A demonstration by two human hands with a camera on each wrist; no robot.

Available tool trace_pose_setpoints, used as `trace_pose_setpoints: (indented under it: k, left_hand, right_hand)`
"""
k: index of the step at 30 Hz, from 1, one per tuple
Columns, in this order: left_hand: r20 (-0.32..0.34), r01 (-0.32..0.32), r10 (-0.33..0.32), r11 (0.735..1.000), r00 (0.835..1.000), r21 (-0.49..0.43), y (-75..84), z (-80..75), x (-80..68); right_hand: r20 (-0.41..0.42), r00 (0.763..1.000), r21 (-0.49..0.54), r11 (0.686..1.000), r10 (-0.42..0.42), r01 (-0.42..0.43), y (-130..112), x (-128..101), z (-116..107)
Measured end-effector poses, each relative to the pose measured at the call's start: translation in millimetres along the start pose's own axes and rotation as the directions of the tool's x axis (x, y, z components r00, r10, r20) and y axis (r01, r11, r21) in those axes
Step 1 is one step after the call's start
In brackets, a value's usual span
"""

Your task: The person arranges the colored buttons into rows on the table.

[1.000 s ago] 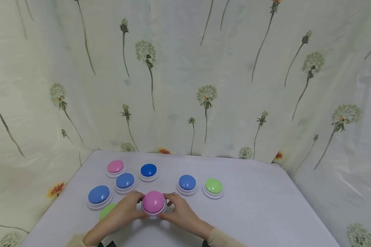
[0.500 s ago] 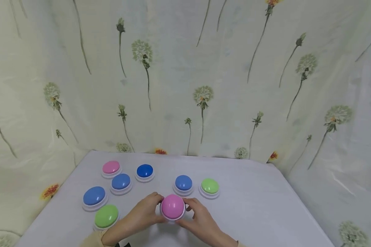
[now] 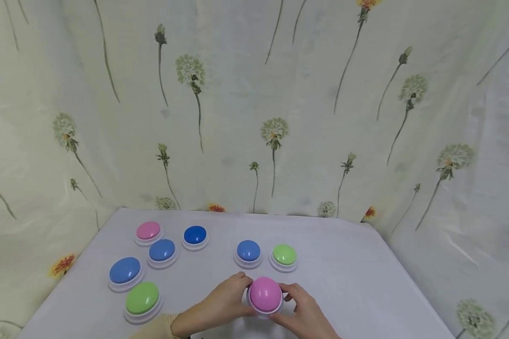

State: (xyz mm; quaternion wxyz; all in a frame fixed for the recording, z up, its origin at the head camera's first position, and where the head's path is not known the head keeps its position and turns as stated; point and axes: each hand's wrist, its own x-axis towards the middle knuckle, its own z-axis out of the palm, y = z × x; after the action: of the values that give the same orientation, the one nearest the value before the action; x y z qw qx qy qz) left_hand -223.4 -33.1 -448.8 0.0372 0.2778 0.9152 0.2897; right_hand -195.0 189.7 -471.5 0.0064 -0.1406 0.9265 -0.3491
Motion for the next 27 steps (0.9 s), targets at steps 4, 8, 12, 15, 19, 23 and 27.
trace_pose_setpoints:
  k: [4,8,12,15,19,23,27]
  left_hand:
    - [0.008,-0.061,0.060,0.997,0.998,0.046,11.3,13.5,7.6]
    - [-0.011,-0.133,0.135,0.985,0.991,0.111,19.8,28.1,13.3]
    - [-0.031,-0.185,0.192,0.969,0.981,0.165,25.6,43.3,22.6]
    - [-0.034,-0.207,0.216,0.962,0.976,0.176,30.2,55.7,32.0]
    - [-0.020,-0.209,0.215,0.964,0.976,0.164,36.7,69.6,44.1]
    - [-0.020,-0.204,0.209,0.966,0.978,0.159,41.6,79.1,54.1]
    - [-0.028,-0.219,0.226,0.964,0.974,0.154,44.1,88.3,63.3]
  right_hand:
    - [-0.025,1.000,0.020,1.000,0.010,-0.010,11.0,-14.2,-8.2]
    - [-0.061,0.998,0.008,1.000,0.005,-0.004,24.3,-27.1,-14.9]
    - [-0.066,0.997,-0.028,0.999,0.025,-0.027,37.5,-35.1,-22.1]
    - [-0.064,0.996,-0.055,0.996,0.064,-0.067,47.7,-38.6,-27.9]
    - [-0.054,0.987,-0.099,0.983,0.150,-0.154,58.8,-40.6,-34.1]
    - [-0.098,0.976,-0.114,0.972,0.194,-0.205,66.9,-43.0,-36.3]
    - [-0.150,0.962,-0.092,0.966,0.227,-0.243,75.1,-46.4,-37.4]
